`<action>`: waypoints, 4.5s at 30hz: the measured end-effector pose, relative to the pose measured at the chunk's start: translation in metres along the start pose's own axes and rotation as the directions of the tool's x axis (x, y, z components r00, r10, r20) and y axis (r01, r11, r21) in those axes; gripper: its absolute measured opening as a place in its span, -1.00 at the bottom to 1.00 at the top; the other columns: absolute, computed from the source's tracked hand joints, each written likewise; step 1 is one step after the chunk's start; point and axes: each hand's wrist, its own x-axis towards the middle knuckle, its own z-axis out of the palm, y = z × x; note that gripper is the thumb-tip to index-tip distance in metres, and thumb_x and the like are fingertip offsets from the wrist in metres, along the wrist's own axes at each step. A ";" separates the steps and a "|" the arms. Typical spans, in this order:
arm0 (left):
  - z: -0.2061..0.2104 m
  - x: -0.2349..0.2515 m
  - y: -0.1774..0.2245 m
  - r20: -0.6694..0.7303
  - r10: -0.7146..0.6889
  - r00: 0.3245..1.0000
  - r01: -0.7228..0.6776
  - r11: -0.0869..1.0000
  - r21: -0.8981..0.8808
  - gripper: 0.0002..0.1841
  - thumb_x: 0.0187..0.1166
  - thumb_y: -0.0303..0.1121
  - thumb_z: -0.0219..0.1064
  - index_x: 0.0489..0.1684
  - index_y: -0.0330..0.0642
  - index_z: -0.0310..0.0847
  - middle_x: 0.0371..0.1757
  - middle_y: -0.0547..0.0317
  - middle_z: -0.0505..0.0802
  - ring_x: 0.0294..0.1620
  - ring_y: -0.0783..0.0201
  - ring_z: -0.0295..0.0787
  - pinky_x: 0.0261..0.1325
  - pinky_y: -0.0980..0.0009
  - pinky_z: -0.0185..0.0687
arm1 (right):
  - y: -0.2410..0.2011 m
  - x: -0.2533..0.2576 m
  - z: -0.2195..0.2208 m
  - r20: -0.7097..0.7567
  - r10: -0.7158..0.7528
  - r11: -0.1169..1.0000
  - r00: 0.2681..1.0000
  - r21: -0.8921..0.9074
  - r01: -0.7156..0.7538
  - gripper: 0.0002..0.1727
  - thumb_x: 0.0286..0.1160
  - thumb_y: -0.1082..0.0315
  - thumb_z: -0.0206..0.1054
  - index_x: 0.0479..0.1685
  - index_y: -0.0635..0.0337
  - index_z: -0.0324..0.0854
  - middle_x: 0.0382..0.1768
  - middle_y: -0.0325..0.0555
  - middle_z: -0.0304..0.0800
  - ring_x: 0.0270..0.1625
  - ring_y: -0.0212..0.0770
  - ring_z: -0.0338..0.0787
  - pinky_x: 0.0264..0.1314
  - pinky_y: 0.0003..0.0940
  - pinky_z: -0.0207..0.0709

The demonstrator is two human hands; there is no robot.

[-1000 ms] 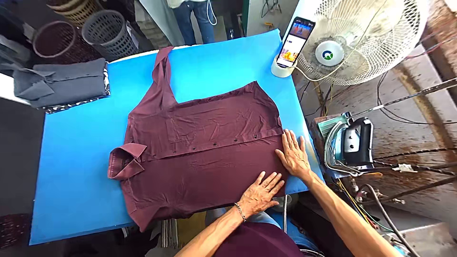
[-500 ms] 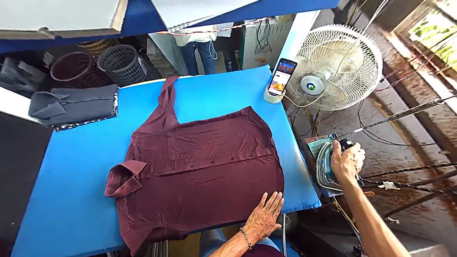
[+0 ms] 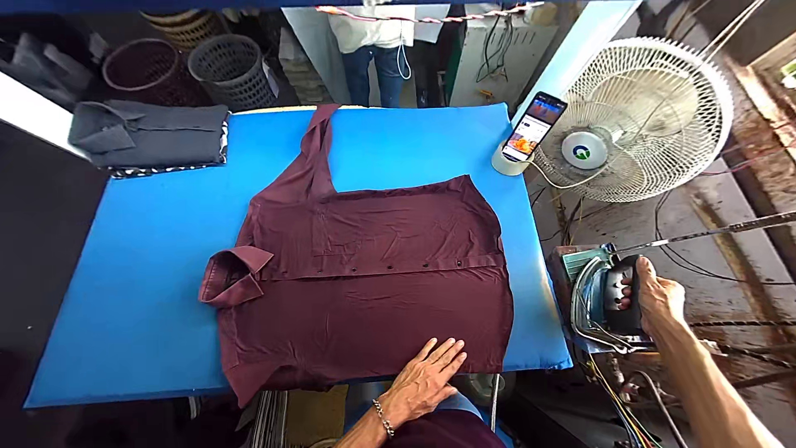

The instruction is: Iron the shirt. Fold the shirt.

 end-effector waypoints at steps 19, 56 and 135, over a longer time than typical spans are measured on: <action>-0.133 0.153 -0.067 0.120 -0.127 0.985 0.163 0.914 -0.370 -0.64 0.84 -0.23 0.10 0.35 -0.13 0.74 0.32 0.05 0.85 0.38 0.18 0.77 0.56 0.02 0.57 | -0.025 -0.074 0.002 0.098 0.193 0.944 0.976 0.251 -0.212 -0.33 0.60 -0.45 0.09 -0.33 0.02 0.56 -0.71 -0.32 0.48 -0.74 -0.31 0.54 -0.63 -0.20 0.67; -0.110 0.362 0.005 0.891 0.235 0.388 -0.653 0.752 0.087 -0.78 0.33 -0.38 0.57 -0.15 -0.26 0.76 -0.13 -0.11 0.84 0.01 -0.16 0.78 0.07 -0.22 0.59 | 0.037 -0.284 0.131 -0.032 0.072 0.997 0.997 -0.013 -0.073 -0.51 0.79 -0.15 -0.02 -0.20 0.03 0.60 -0.72 -0.30 0.54 -0.74 -0.26 0.60 -0.66 -0.21 0.60; -0.041 -0.148 -0.001 0.323 -0.938 -0.127 -0.365 -0.259 -0.894 -0.71 0.62 -0.10 0.42 -0.09 -0.16 0.73 -0.31 0.17 0.81 -0.67 0.43 0.51 -0.61 0.53 0.49 | 0.029 -0.215 0.085 0.916 -0.377 0.397 0.133 0.030 0.917 -0.37 0.77 -0.26 -0.08 -0.31 0.07 0.62 -0.73 -0.27 0.45 -0.67 -0.25 0.55 -0.64 -0.13 0.41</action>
